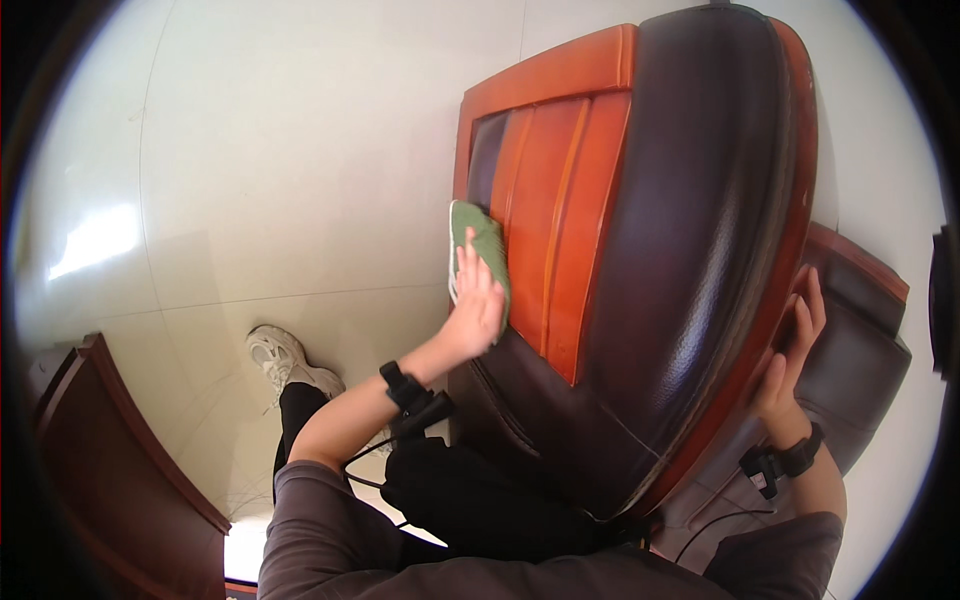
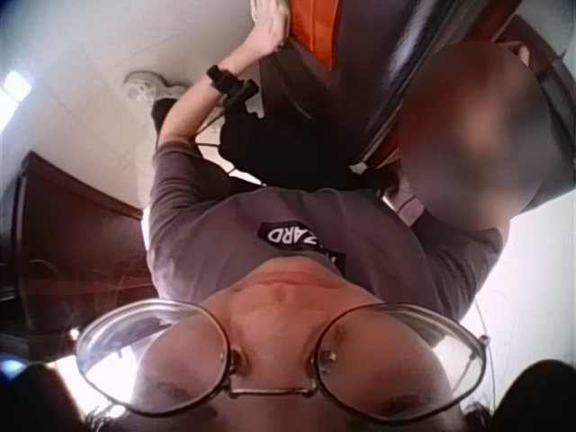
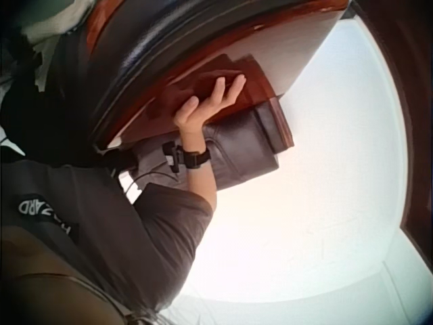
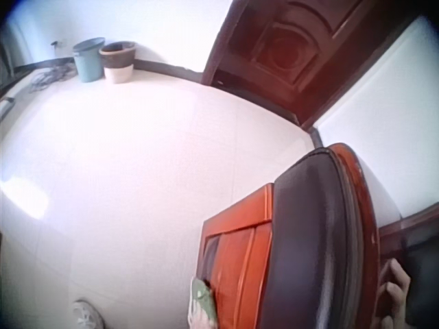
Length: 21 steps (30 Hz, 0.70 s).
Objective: Cleaning a wooden table and a leather couch with a cloth.
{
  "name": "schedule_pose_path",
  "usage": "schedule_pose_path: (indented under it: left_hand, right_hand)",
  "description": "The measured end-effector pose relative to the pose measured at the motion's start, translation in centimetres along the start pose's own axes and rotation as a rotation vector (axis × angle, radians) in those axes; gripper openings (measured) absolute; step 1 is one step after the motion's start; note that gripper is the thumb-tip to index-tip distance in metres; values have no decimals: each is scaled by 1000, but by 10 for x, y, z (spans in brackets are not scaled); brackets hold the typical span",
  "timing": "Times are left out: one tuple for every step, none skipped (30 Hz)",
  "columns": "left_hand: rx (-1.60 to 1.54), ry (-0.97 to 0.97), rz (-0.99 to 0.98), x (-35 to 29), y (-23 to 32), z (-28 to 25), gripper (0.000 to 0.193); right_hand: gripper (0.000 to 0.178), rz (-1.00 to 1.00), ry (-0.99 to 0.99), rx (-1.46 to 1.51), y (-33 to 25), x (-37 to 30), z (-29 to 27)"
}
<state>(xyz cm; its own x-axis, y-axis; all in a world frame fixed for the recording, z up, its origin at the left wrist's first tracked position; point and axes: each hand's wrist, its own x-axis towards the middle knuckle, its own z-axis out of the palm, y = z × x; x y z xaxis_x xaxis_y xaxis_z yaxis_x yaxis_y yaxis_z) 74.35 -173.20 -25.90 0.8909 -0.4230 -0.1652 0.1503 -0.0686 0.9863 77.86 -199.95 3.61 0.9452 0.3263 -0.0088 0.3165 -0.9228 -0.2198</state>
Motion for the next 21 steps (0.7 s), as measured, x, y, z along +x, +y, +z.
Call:
schedule_pose_path:
  left_hand:
    - [-19,-4,-151,-1,-22,-1,61]
    - [-46,-9,-301,-1,-38,-1,63]
    - [-181,20,-402,6,-46,1,65]
    - [-317,52,-503,11,-54,1,66]
    - [-353,22,-612,5,-72,1,67]
    - [-353,34,-615,2,-82,7,67]
    - [-517,13,-737,-1,-89,9,69]
    - [-681,-14,-855,-3,-93,10,70]
    - [-652,-7,-885,0,-39,11,70]
    - [-637,20,-882,-7,-25,10,70]
    - [-371,15,-814,-16,-17,12,62]
    - [-102,11,-742,-25,-9,14,54]
    - [-23,-16,-712,-33,-4,19,51]
    - [58,-42,-683,-39,0,25,48]
    - [8,91,-639,-44,8,31,50]
    - [-48,167,-641,-53,16,36,55]
    - [-107,218,-648,-56,31,40,58]
    - [-168,274,-656,-63,47,42,60]
    - [-186,290,-578,-70,61,42,62]
    - [-207,300,-496,-74,74,41,64]
    - [-188,307,-480,-77,86,40,64]
  right_hand:
    - [51,-7,-6,2,1,3,2]
    - [51,-13,-17,-2,0,5,3]
    - [51,-15,-22,-5,0,7,3]
    - [50,-28,-10,17,1,8,5]
    - [50,-46,3,53,0,10,5]
    - [50,-56,1,59,-2,13,2]
    - [49,-61,-31,16,-3,18,3]
    - [48,-60,-60,-28,-4,19,8]
    - [47,-32,-59,-27,-1,14,9]
    - [47,-49,-45,-6,-3,19,11]
    - [47,-50,-43,-14,-5,18,16]
    - [47,-50,-38,-21,-7,16,20]
    - [46,-66,-5,9,-8,14,23]
    - [46,-75,16,28,-9,16,22]
    - [46,-83,21,8,-12,17,24]
    - [45,-91,28,-11,-14,19,25]
    - [44,-88,53,-8,-13,19,28]
    - [44,-93,79,10,-13,19,29]
    - [44,-90,78,-38,-15,19,31]
    - [45,-84,78,-92,-15,19,33]
    - [45,-80,108,-87,-14,19,38]
